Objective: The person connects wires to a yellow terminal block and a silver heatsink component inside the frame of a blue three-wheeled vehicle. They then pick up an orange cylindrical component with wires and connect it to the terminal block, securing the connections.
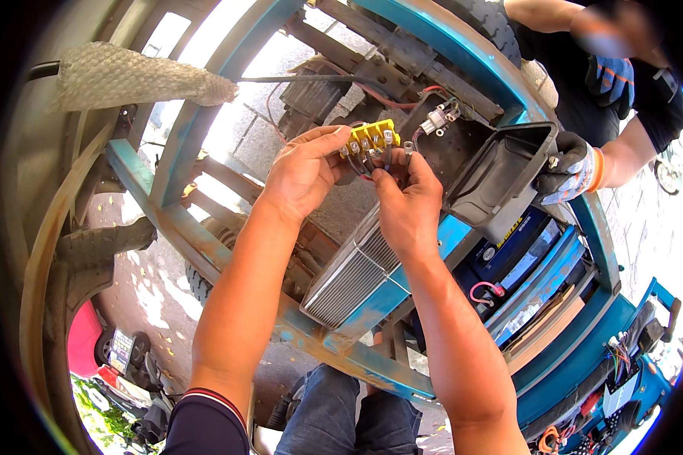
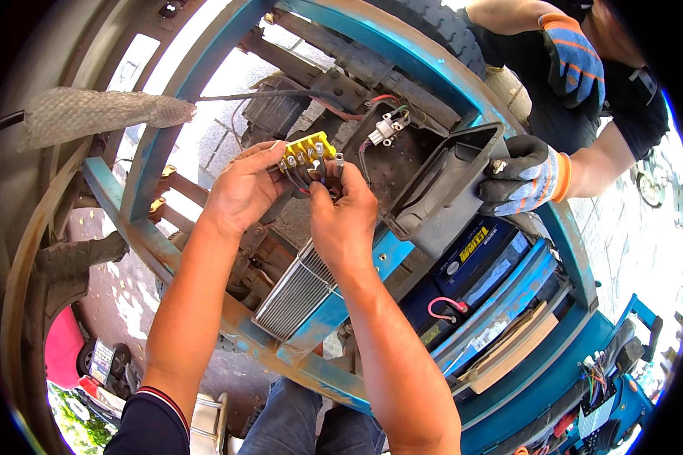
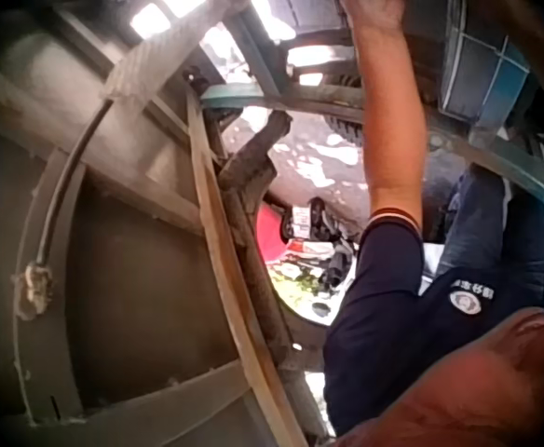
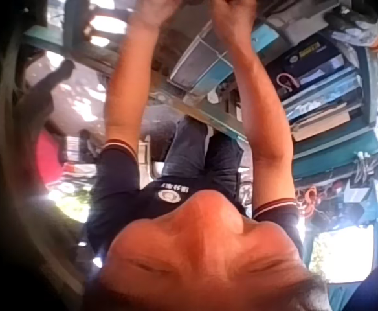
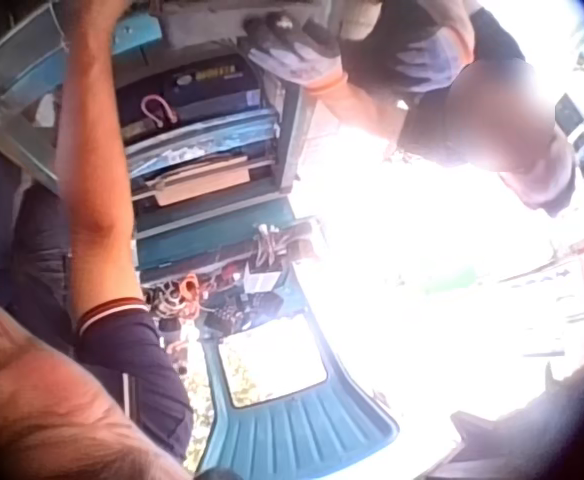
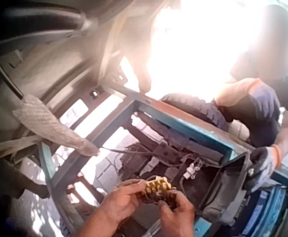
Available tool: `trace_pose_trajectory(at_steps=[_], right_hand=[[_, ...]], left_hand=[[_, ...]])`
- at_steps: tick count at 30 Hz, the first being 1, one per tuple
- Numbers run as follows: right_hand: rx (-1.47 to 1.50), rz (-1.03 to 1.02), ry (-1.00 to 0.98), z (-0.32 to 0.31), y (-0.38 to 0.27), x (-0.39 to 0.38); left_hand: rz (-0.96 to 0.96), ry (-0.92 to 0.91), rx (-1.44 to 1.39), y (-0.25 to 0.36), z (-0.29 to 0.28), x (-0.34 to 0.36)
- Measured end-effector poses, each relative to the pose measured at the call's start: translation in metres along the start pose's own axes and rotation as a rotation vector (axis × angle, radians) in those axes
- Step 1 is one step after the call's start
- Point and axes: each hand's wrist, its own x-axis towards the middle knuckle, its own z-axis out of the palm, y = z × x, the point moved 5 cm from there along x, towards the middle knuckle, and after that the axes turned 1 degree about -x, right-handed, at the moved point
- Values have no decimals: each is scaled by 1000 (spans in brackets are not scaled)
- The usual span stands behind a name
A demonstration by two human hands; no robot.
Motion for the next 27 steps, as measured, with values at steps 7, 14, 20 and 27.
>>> trace_pose_trajectory(at_steps=[7,14,20,27], right_hand=[[-54,-12,-11,0,-6,-2],[-79,10,-20,0,-8,-5],[-75,-8,-70,-2,-5,-5],[-143,-72,-26,-1,-6,-6]], left_hand=[[21,100,46,-2,0,-1],[-4,70,30,-2,6,-2],[16,61,119,4,0,6],[187,181,43,-4,-6,7]])
